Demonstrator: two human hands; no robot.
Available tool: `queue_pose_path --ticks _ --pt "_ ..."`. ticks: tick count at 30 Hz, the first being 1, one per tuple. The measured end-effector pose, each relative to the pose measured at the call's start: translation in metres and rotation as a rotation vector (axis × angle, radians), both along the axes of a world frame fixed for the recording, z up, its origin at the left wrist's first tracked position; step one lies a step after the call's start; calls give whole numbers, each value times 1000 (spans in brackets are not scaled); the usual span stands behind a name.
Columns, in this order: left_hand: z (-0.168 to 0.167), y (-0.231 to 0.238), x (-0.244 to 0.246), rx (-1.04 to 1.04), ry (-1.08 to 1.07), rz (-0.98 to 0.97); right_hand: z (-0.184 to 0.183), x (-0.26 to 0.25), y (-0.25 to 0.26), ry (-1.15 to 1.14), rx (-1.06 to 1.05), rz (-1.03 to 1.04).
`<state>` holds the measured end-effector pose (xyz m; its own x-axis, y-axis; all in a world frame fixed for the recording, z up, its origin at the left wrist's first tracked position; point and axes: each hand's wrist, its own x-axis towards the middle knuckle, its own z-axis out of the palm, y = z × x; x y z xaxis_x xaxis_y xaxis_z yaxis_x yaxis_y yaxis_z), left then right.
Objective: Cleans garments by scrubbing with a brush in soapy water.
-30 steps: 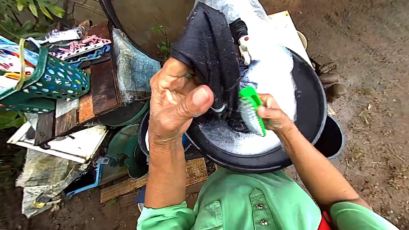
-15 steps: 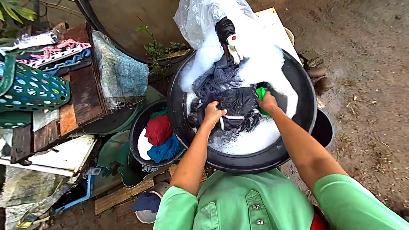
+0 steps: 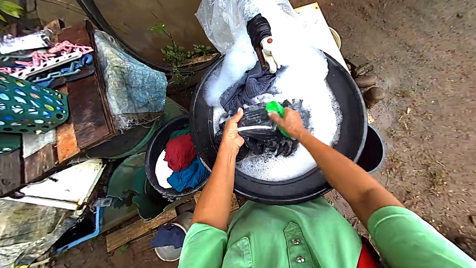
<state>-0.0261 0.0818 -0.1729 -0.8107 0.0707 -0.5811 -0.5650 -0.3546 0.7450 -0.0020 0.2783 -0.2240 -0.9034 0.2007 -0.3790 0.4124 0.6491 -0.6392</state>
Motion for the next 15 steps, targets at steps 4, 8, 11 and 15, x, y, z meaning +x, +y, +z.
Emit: queue_pose_path --ticks 4,8,11,15 --pt "0 -11 -4 134 182 -39 -7 -2 64 49 -51 -241" --pt "15 -33 10 94 357 -333 17 3 32 188 -740 -329" --pt "31 -35 16 372 570 -381 15 15 2 150 -838 -150" --pt "55 -34 11 511 759 -391 30 10 -10 301 -945 -162"
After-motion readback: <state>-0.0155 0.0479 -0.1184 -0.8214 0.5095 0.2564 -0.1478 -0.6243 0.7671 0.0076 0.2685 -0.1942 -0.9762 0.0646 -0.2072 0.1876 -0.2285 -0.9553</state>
